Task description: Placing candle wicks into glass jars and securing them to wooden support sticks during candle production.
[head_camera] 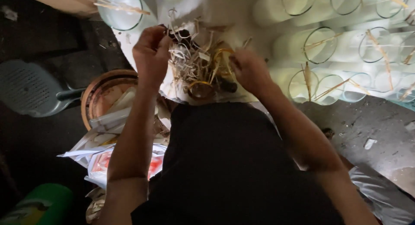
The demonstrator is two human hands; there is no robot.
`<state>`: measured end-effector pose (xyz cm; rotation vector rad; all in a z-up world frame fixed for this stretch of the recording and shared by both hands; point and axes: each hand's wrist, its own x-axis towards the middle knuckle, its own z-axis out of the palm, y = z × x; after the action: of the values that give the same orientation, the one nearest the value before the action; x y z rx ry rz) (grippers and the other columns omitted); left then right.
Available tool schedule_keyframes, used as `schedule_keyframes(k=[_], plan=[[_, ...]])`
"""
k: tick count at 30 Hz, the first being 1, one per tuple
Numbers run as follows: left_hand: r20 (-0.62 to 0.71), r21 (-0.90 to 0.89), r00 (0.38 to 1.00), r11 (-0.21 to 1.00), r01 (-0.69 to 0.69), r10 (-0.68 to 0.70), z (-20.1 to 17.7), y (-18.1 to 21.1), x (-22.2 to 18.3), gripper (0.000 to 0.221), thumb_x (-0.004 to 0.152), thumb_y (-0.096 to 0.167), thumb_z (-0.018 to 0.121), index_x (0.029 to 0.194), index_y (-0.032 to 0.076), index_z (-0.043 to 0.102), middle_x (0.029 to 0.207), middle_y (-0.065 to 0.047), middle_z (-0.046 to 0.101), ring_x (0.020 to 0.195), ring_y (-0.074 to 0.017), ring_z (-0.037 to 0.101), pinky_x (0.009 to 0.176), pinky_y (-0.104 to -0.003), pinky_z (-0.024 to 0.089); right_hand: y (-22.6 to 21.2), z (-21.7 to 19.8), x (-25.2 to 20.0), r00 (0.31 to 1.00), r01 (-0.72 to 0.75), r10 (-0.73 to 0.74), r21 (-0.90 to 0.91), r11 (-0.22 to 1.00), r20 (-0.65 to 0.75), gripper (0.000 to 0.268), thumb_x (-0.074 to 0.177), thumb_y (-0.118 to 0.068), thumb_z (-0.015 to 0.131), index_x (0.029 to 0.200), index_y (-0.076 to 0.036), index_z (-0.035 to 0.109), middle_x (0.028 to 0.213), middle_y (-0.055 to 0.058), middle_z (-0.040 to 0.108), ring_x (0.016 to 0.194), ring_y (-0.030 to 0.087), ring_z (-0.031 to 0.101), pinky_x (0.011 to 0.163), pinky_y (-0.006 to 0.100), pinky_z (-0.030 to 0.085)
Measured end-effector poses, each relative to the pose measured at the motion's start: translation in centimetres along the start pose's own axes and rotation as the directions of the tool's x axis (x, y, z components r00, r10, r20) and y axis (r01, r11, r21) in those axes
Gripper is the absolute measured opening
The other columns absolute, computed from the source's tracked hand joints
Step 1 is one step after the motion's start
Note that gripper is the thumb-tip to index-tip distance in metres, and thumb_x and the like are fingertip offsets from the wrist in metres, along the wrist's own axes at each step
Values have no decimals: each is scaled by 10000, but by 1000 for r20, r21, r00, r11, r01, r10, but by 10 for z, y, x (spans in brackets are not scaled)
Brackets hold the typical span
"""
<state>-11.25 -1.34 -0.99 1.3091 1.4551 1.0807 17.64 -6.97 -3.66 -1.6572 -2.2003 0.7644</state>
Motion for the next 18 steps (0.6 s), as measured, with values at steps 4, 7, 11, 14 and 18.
schedule_keyframes(k=[4, 7, 11, 14, 18], plan=[[129, 63, 986, 992, -110, 101, 6, 2, -6, 111, 989, 31, 672, 1099, 43, 666, 964, -133, 725, 848, -212, 740, 799, -318, 681, -10, 14, 38, 939, -158, 262, -397, 904, 222, 313, 971, -221, 566, 1231, -166, 730, 735, 184, 696, 616, 377, 665, 469, 491, 509], [124, -65, 992, 998, -11, 19, 13, -19, -18, 217, 949, 50, 742, 1158, 99, 714, 927, -116, 743, 773, -184, 683, 680, -330, 547, -43, 4, 35, 932, -180, 254, -276, 944, 261, 226, 966, -219, 588, 1024, -14, 661, 848, 199, 695, 798, 444, 729, 671, 567, 571], [142, -36, 990, 999, 5, 0, 7, -18, -32, 198, 959, 83, 745, 1153, 103, 711, 961, -152, 763, 881, -323, 760, 744, -403, 591, -5, -3, 20, 935, -207, 236, -132, 969, 265, 249, 929, -158, 667, 1108, 11, 703, 895, 224, 729, 840, 462, 729, 721, 552, 586], [204, -36, 977, 997, 69, -61, 19, -18, -38, 193, 967, 165, 741, 1150, 109, 718, 979, -161, 766, 902, -335, 755, 788, -439, 589, -18, -30, 11, 922, -287, 293, -59, 956, 255, 289, 898, -232, 661, 1125, -76, 748, 914, 159, 745, 847, 404, 734, 722, 515, 586], [307, -90, 951, 993, 76, -45, 48, -2, -43, 194, 990, 238, 717, 1128, 107, 756, 950, -145, 775, 911, -330, 761, 790, -433, 599, -69, -76, 1, 900, -434, 322, 544, 718, 294, 271, 919, -29, 701, 1174, 61, 723, 912, 248, 703, 750, 295, 730, 639, 386, 628]])
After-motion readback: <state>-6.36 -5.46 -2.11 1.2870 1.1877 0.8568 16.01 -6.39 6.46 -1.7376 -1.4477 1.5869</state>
